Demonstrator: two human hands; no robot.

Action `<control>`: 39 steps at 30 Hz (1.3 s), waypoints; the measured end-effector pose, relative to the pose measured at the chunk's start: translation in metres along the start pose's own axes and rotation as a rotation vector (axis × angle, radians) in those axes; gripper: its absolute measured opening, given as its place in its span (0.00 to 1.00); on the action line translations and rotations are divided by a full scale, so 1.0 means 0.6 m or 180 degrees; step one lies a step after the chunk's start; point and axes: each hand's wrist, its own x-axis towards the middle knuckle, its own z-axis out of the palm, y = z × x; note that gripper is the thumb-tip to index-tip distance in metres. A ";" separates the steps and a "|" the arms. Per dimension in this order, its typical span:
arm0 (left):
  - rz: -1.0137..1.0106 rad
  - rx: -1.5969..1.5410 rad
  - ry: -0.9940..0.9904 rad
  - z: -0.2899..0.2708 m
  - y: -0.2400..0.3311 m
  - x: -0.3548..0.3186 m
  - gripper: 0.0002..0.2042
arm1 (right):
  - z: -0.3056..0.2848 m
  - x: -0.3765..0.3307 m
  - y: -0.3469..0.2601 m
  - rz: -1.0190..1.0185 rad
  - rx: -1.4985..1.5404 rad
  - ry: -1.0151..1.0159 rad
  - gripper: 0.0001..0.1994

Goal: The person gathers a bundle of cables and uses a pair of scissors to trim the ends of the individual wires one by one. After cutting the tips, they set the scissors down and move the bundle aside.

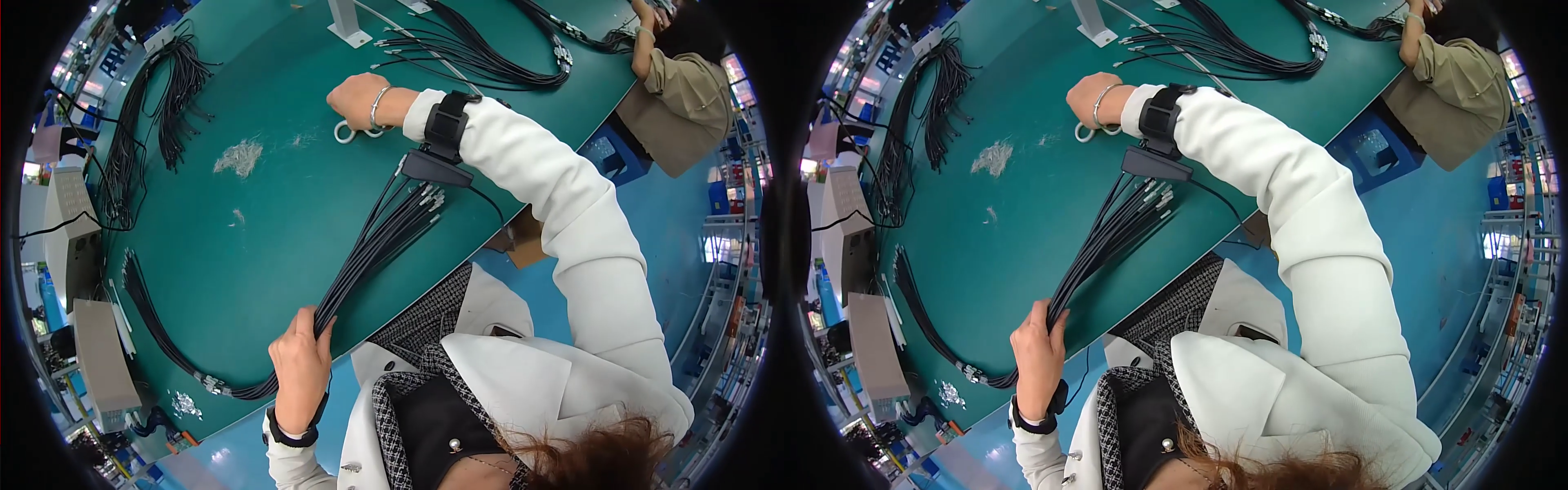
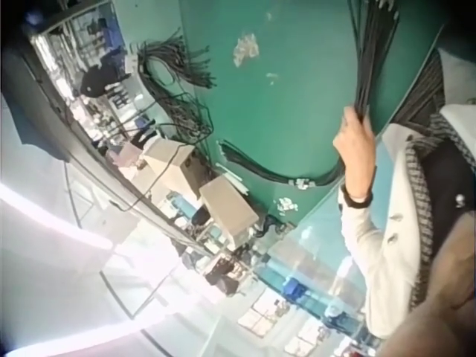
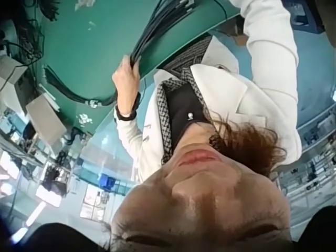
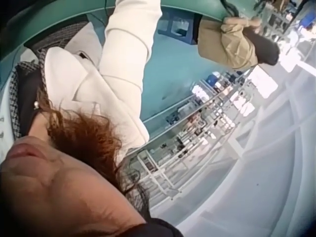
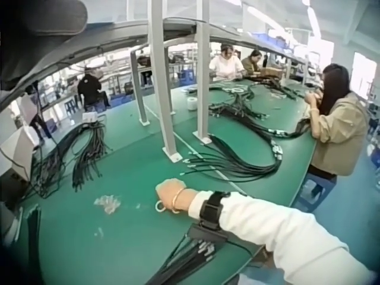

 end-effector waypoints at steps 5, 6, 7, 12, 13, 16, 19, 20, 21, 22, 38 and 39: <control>0.0260 -0.0115 0.0086 0.010 0.005 0.022 0.09 | -0.017 -0.021 0.060 -0.0154 0.0510 0.0560 0.13; 0.0368 -0.0083 0.0071 0.011 0.009 0.025 0.09 | -0.033 -0.036 0.079 -0.0275 0.0808 0.0754 0.13; 0.0487 -0.0057 0.0055 0.012 0.015 0.031 0.10 | -0.051 -0.048 0.112 -0.0356 0.1255 0.1071 0.12; 0.0983 -0.0266 0.0108 0.043 0.081 0.087 0.10 | -0.122 -0.127 0.201 -0.0257 0.2637 0.1717 0.07; 0.1000 0.0017 0.0022 0.061 0.088 0.101 0.10 | -0.135 -0.150 0.201 -0.0166 0.2893 0.1645 0.07; 0.0633 0.0543 0.0033 0.097 0.073 0.149 0.11 | -0.167 -0.242 0.198 0.0131 0.3320 0.1724 0.06; -0.0021 0.1069 0.0527 0.079 0.016 0.173 0.12 | -0.158 -0.340 0.237 0.0182 0.3120 0.1851 0.08; -0.0076 0.0974 0.0682 0.061 -0.004 0.172 0.12 | -0.153 -0.358 0.245 0.0252 0.3147 0.1879 0.08; -0.0139 0.0877 0.0847 0.045 -0.015 0.176 0.12 | -0.145 -0.363 0.253 0.0310 0.3169 0.1903 0.07; -0.0154 0.0900 0.0812 0.027 -0.015 0.175 0.12 | -0.135 -0.363 0.255 0.0321 0.3208 0.1882 0.07; 0.0005 0.1066 0.0606 0.054 -0.073 0.036 0.04 | -0.041 -0.486 0.275 0.0608 0.3601 0.1740 0.09; -0.0011 0.0964 0.0683 0.030 -0.092 0.010 0.04 | -0.042 -0.478 0.270 0.0528 0.3759 0.1787 0.08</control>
